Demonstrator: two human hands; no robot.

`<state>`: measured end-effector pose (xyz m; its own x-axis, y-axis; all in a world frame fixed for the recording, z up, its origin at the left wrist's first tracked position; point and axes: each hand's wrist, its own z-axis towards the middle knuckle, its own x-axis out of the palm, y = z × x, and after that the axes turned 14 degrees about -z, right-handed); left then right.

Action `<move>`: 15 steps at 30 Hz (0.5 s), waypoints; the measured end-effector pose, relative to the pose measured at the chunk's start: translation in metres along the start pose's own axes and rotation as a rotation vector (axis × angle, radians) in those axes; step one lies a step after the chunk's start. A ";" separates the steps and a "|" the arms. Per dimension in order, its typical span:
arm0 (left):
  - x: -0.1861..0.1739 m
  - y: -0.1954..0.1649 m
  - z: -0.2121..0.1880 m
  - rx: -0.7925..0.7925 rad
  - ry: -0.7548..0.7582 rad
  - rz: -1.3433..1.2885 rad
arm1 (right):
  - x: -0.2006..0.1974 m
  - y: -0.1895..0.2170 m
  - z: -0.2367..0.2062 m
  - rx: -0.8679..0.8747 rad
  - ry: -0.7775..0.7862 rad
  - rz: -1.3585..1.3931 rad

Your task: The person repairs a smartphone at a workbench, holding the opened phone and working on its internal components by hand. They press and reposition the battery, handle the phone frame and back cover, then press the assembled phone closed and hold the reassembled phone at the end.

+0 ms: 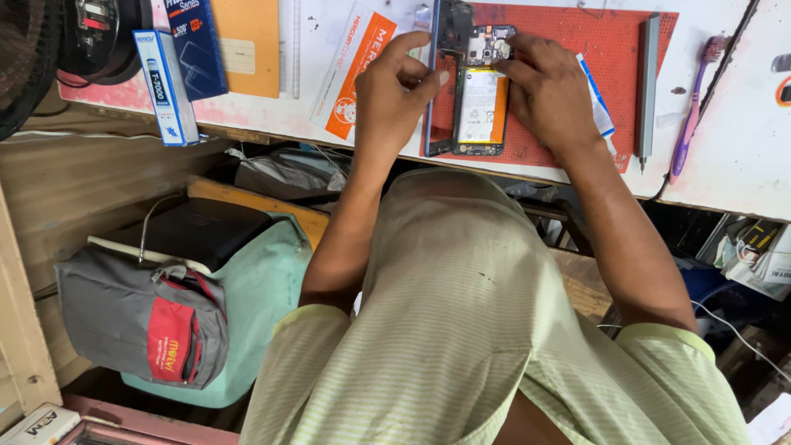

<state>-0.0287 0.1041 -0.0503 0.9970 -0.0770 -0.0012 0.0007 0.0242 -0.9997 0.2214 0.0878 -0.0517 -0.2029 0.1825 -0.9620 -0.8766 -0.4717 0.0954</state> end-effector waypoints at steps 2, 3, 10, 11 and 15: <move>0.004 0.000 0.000 -0.043 0.029 -0.014 | -0.002 0.001 0.000 0.002 -0.004 0.004; 0.003 0.001 0.001 -0.088 0.043 -0.016 | -0.003 0.002 0.001 0.003 -0.006 0.007; 0.030 0.009 -0.001 -0.036 0.140 -0.067 | -0.015 0.010 0.008 0.009 -0.006 0.025; 0.035 0.010 -0.003 -0.068 0.138 -0.066 | -0.017 0.012 0.008 0.014 -0.008 0.040; 0.054 0.013 -0.009 -0.220 0.143 -0.144 | -0.023 0.022 0.009 0.101 -0.054 0.183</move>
<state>0.0242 0.0910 -0.0637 0.9669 -0.2044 0.1530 0.1088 -0.2123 -0.9711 0.2030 0.0814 -0.0254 -0.3831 0.1490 -0.9116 -0.8617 -0.4131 0.2946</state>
